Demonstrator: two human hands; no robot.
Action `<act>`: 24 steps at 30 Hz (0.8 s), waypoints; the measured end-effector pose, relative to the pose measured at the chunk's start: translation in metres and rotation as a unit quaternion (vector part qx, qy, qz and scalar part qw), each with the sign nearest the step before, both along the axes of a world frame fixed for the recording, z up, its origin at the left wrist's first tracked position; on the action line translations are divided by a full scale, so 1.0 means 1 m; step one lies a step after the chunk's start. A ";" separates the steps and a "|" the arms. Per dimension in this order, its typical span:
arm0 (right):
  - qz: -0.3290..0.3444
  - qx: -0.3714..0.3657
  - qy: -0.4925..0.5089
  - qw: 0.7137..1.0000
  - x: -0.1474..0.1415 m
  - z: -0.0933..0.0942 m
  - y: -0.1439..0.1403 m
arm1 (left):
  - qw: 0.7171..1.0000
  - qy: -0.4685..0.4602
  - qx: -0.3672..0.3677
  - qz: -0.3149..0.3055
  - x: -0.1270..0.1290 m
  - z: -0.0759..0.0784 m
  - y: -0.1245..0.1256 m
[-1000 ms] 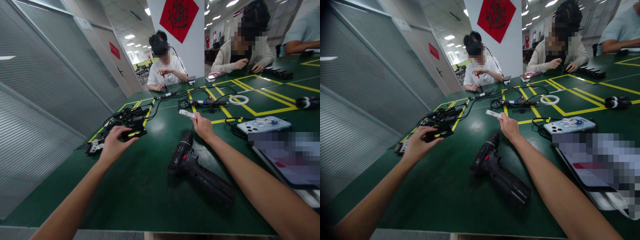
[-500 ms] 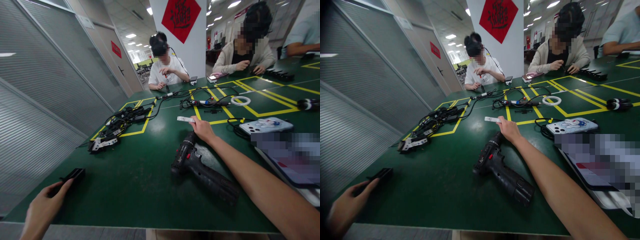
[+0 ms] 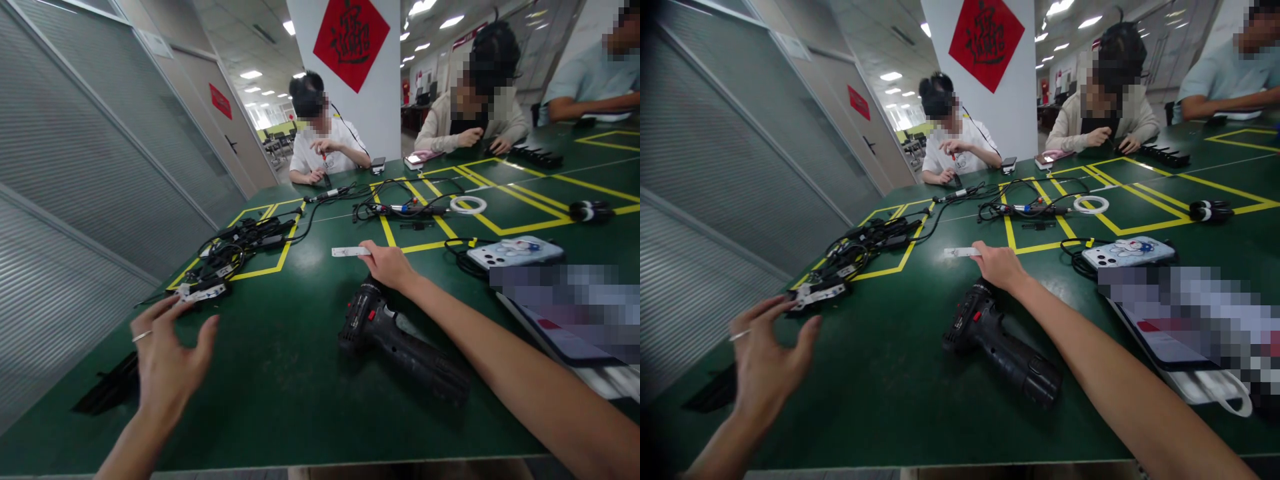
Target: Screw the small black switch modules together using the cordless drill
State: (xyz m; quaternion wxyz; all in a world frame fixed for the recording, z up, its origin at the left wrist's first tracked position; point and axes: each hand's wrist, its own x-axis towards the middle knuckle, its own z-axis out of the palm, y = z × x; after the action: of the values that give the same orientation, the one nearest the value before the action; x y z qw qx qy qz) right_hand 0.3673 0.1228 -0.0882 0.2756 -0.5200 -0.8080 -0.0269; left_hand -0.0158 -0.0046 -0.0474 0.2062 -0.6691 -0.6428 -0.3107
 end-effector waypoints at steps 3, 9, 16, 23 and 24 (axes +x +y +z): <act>0.036 0.007 -0.016 0.999 -0.008 0.006 -0.009 | 0.993 0.041 -0.005 -0.108 0.072 0.019 0.029; 0.106 0.031 -0.041 0.993 -0.014 0.005 -0.019 | 0.943 0.188 -0.106 -0.255 0.173 0.027 0.086; 0.094 0.042 -0.023 0.994 -0.010 -0.001 -0.019 | 0.934 0.268 -0.149 -0.184 0.201 0.017 0.099; 0.061 0.045 0.038 0.996 -0.013 -0.007 -0.021 | 0.946 0.223 -0.210 -0.105 0.138 0.028 0.076; 0.039 0.039 0.048 0.997 -0.013 -0.008 -0.020 | 0.949 0.210 -0.224 -0.071 0.113 0.033 0.074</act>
State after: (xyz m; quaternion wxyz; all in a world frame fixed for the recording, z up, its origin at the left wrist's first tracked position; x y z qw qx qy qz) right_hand 0.3540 0.1028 -0.0964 0.3350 -0.4772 -0.8121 -0.0228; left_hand 0.0976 0.0696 -0.0144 0.1588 -0.7920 -0.5889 -0.0256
